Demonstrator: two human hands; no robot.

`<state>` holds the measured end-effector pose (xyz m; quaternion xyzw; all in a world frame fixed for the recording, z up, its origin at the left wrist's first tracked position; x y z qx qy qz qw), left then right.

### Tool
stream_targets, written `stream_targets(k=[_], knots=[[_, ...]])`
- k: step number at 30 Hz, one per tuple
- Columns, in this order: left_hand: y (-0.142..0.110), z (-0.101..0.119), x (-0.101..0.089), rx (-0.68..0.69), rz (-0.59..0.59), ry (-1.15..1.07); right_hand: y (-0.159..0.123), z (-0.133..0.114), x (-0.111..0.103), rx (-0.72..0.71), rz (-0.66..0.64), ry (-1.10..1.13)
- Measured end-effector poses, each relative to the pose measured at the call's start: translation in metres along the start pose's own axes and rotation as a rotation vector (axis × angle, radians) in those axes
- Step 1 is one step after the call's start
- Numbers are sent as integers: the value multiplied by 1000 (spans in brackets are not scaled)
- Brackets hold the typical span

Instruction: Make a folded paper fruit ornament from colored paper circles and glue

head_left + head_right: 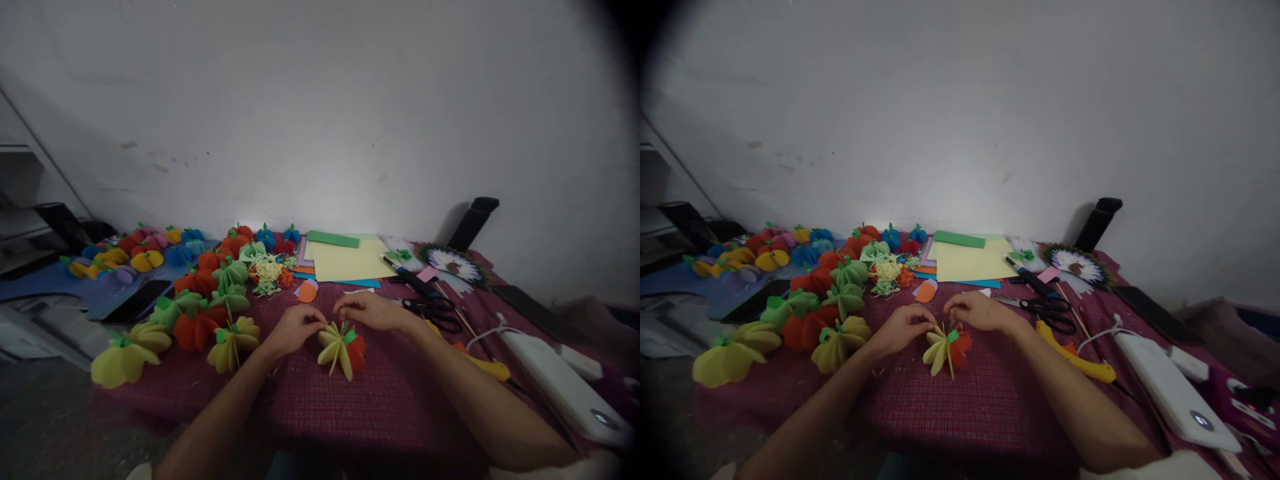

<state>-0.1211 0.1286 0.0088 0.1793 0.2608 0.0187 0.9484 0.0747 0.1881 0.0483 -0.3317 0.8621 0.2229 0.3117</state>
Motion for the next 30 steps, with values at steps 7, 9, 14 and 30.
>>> stream_targets(k=[7, 9, 14, 30], knots=[[-3, -5, 5, 9, -41, -53, -2, 12, 1, -13, 1, 30], [-4, -5, 2, 4, -58, -66, -3, 15, 1, -19, 14, 53], [-10, 1, -9, -9, -69, -65, -6, 15, 2, -70, 40, 59], [-66, 34, -10, 49, 216, 198, -75, -27, -10, 91, 222, -191]])
Point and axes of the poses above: each hand's wrist, its own y-axis towards the middle knuckle, its own x-axis out of the palm, z = x × y, the point moved 1 cm from there along y, towards the middle knuckle, and after that the axes turned 13 degrees about z, right-handed, at the moved point
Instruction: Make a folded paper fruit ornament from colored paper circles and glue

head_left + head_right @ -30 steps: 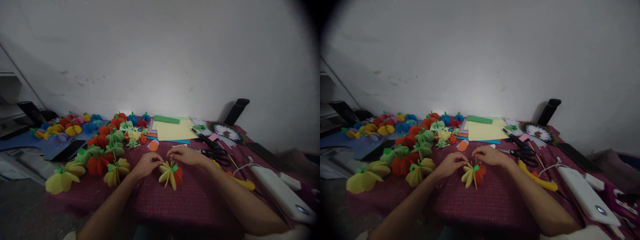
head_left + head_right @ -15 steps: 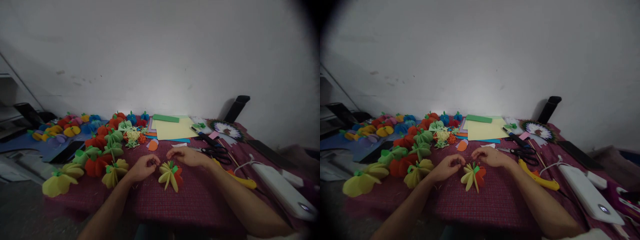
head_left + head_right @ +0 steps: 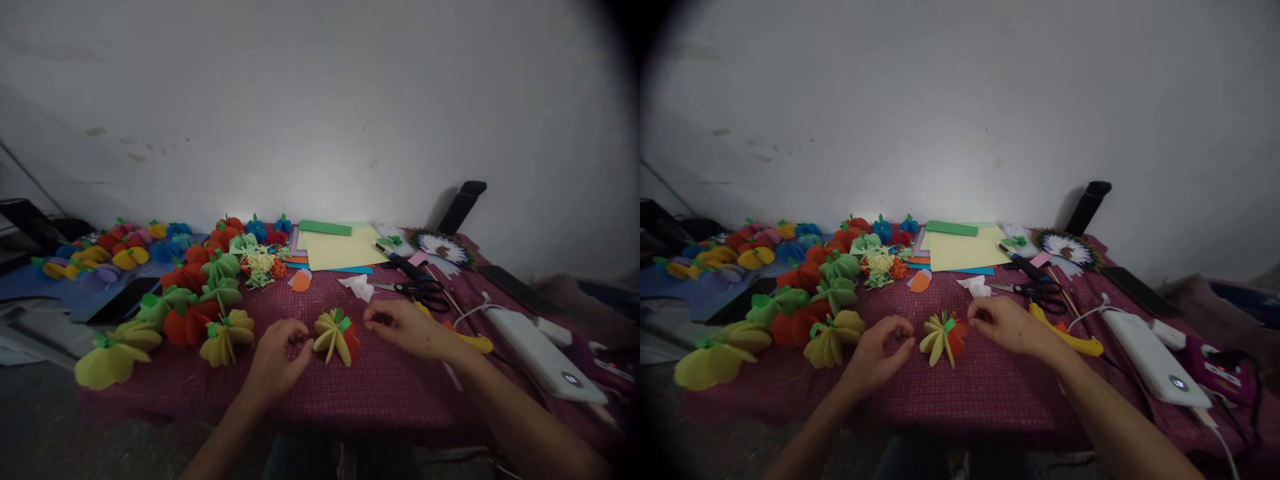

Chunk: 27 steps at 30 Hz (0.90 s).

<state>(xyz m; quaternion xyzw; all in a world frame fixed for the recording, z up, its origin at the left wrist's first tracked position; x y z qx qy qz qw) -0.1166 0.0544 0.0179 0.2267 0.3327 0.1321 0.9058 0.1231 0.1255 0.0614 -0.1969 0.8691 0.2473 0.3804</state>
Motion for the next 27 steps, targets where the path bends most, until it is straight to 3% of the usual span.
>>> stream_targets(k=[5, 10, 13, 20, 27], knots=[[-30, 23, 14, 118, 153, 207, -36, 5, 26, 101, 73, -28], [-36, 28, 35, 221, 109, 390, -43, 0, 47, 102, 136, -153], [-34, 26, 42, 214, 43, 437, -42, -5, 55, 102, 152, -283], [-27, 15, 44, 112, 66, 366, -55, -21, 74, 119, 241, -394], [-28, 10, 39, 166, 104, 259, -66, -38, 75, 139, 274, -277]])
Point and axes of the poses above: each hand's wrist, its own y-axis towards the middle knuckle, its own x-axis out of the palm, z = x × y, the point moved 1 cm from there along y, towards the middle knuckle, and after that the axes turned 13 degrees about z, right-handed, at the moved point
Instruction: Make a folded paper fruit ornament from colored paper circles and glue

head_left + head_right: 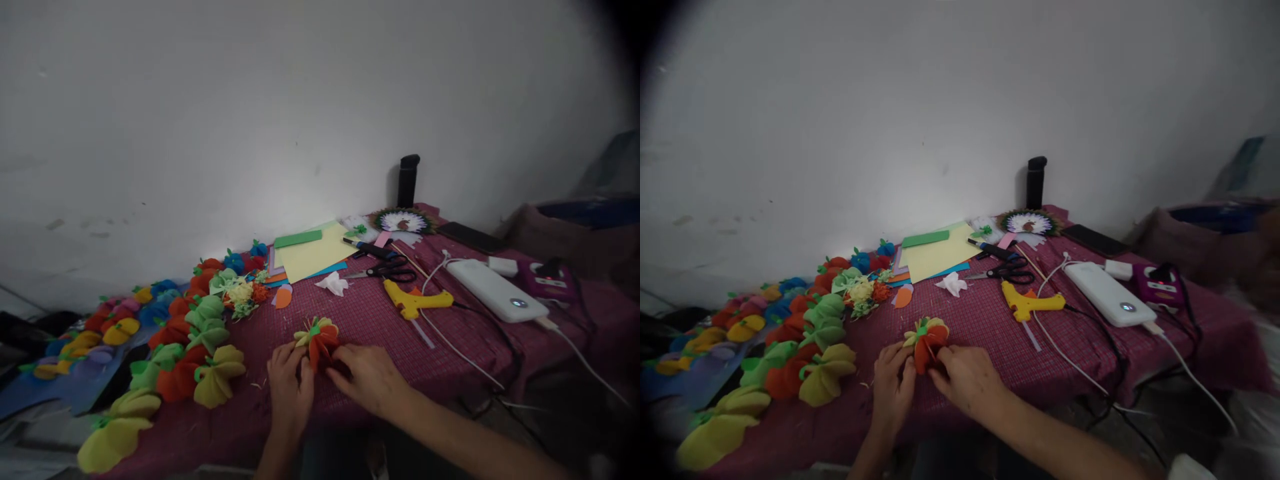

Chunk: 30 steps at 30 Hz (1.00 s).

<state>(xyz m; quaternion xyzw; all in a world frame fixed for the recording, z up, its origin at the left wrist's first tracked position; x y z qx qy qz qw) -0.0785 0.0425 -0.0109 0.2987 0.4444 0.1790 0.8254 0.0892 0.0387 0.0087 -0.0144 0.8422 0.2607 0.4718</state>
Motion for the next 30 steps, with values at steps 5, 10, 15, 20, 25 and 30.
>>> stream_targets(k=[5, 10, 15, 20, 25, 30], knots=[[0, 2, 0, 0, 7, -10, -9, 9, -10, 45, 113, 102], [-2, 3, 4, 20, 47, 29, -12, 21, 2, 94, 225, 150], [-3, 3, 4, 27, 16, 13, -10, 21, 10, 88, 230, 151], [-3, 1, 6, 14, 7, 10, -10, 19, 13, 104, 222, 158], [-3, -1, 7, 27, 1, 3, -11, 15, 18, 105, 172, 203], [-4, -4, 8, 22, 45, -23, -8, 7, 21, 117, 148, 194]])
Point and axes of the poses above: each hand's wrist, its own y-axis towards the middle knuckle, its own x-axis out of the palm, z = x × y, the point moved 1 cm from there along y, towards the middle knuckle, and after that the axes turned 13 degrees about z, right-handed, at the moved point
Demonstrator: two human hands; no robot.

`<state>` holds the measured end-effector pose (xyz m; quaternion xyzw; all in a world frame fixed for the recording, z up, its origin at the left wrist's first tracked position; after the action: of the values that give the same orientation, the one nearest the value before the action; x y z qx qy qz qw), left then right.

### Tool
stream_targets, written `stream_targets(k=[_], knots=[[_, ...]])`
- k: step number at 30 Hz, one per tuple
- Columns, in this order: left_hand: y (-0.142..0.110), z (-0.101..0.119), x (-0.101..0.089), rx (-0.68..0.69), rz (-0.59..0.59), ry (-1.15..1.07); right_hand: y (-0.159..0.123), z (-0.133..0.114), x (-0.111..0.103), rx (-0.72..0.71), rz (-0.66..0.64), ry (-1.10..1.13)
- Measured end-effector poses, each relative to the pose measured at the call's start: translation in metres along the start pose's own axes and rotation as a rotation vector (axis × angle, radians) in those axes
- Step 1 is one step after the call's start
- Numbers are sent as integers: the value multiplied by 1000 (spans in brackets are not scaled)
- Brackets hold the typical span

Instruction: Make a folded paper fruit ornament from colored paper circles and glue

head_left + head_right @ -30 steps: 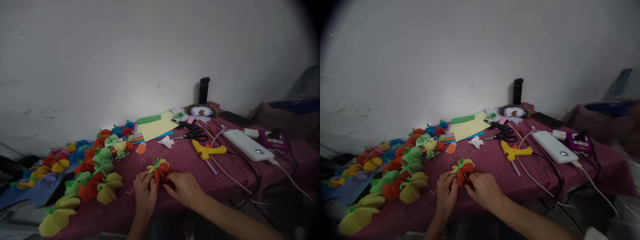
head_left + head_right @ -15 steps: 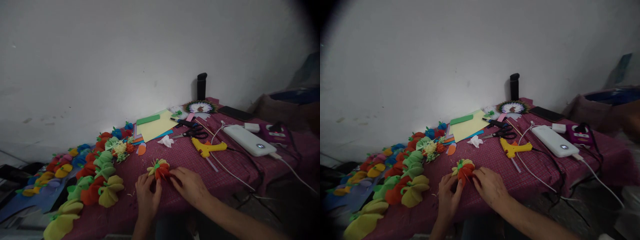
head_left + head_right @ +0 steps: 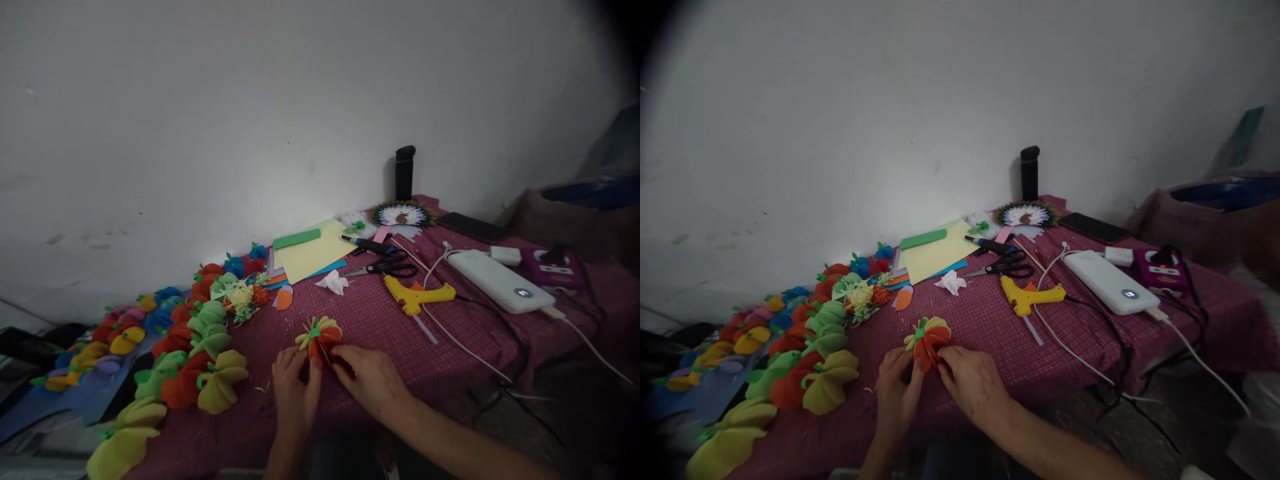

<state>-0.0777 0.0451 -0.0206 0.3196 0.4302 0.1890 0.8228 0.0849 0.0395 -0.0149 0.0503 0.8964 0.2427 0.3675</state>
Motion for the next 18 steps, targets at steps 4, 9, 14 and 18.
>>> stream_targets(k=[4, 9, 14, 18], knots=[[2, -1, -2, 8, 13, -37, 3, -6, 0, 41, 4, -69], [4, 0, -5, 31, 7, -53, 4, -10, 1, 51, -18, -123], [0, 2, -9, 23, -2, -41, 3, -13, 3, 36, -65, -147], [0, 4, -11, 27, 13, -30, 3, -13, 2, 32, -81, -138]])
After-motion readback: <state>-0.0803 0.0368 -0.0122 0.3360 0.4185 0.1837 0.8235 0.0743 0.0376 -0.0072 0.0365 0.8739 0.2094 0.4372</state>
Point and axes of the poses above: each hand's wrist, its own y-axis towards the middle knuckle, its own x-axis out of the palm, z = x × y, the point moved 1 cm from there along y, towards the middle knuckle, and after that the axes turned 13 degrees about z, right-handed, at the moved point
